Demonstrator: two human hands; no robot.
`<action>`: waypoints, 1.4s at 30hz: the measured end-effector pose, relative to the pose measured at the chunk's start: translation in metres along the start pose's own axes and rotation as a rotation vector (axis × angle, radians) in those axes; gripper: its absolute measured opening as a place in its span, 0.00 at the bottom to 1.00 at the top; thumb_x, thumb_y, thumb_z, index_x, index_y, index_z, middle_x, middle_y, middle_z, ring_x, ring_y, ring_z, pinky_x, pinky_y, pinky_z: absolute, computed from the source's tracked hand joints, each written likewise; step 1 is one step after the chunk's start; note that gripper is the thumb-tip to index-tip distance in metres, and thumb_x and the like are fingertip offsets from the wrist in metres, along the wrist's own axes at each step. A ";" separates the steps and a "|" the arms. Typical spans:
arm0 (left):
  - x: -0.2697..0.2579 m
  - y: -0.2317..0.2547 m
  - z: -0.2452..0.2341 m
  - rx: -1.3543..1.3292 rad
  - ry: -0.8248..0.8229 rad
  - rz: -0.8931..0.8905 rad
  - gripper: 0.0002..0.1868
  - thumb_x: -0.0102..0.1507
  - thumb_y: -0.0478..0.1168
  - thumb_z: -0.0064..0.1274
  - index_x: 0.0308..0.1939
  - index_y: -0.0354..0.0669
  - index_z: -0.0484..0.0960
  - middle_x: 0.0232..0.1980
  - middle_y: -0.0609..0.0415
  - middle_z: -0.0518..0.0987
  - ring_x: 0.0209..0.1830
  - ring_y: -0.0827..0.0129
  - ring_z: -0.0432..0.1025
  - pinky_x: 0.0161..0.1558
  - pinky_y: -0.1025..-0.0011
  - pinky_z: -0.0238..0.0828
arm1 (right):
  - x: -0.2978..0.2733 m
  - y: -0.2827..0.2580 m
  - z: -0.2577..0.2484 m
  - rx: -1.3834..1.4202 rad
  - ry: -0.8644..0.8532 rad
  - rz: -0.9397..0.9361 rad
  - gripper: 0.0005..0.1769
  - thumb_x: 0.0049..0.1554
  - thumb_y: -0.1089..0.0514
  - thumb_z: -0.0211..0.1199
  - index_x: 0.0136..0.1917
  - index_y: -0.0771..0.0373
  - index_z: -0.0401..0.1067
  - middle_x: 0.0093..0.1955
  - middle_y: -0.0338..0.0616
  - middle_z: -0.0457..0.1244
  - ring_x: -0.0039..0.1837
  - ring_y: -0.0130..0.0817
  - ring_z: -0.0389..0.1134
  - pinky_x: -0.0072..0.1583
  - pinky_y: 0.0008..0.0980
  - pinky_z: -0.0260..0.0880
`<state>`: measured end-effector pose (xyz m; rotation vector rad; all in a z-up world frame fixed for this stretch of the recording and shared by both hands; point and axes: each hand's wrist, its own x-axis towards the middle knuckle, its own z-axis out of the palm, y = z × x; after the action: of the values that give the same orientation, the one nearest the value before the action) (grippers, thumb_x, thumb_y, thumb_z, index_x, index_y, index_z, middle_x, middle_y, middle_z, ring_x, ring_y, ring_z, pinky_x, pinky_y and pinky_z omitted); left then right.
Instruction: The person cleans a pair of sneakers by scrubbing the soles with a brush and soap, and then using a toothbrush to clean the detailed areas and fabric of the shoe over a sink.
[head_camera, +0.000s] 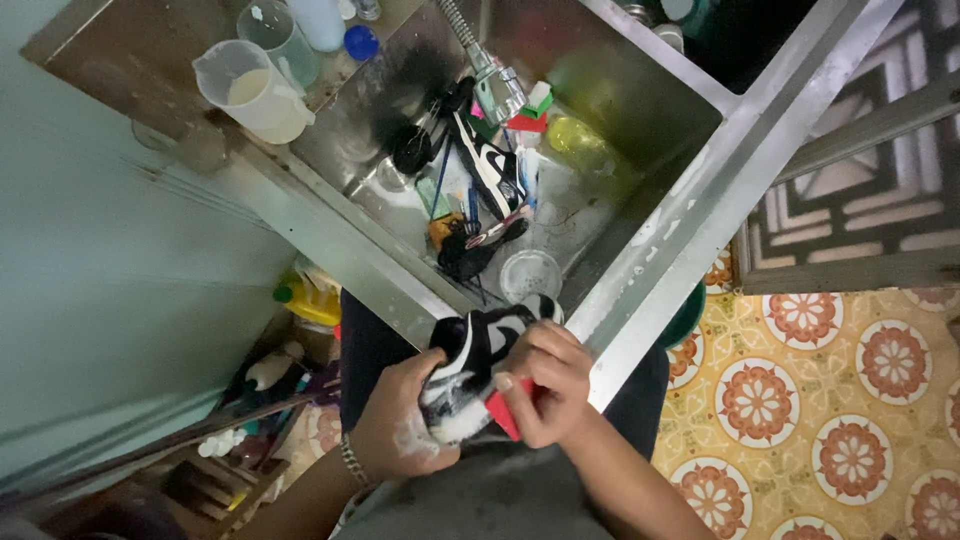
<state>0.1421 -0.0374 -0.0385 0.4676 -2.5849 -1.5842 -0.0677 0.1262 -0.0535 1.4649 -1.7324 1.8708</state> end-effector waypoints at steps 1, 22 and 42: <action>0.000 0.012 -0.008 -0.081 -0.036 -0.045 0.43 0.48 0.54 0.82 0.62 0.38 0.83 0.49 0.51 0.86 0.43 0.63 0.78 0.46 0.59 0.75 | -0.006 0.011 -0.008 0.004 -0.022 0.016 0.14 0.71 0.63 0.61 0.42 0.50 0.69 0.35 0.32 0.57 0.40 0.29 0.55 0.47 0.37 0.56; 0.005 -0.014 -0.038 -0.108 -0.179 -0.287 0.52 0.44 0.61 0.89 0.69 0.48 0.89 0.59 0.58 0.98 0.55 0.71 0.91 0.58 0.64 0.89 | -0.019 0.074 -0.019 -0.057 -0.032 0.079 0.17 0.68 0.63 0.59 0.37 0.53 0.67 0.34 0.33 0.57 0.40 0.30 0.58 0.45 0.33 0.59; 0.031 -0.034 -0.113 0.586 -0.536 0.423 0.40 0.77 0.76 0.62 0.52 0.38 0.94 0.71 0.35 0.84 0.84 0.34 0.72 0.95 0.15 0.27 | 0.065 0.157 0.015 -0.336 -0.756 1.532 0.53 0.67 0.47 0.66 0.96 0.50 0.42 0.92 0.62 0.61 0.88 0.65 0.69 0.83 0.64 0.70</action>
<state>0.1447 -0.1582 -0.0187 -0.5391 -3.2259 -0.8802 -0.2028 0.0381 -0.1085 0.5697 -3.9705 1.0621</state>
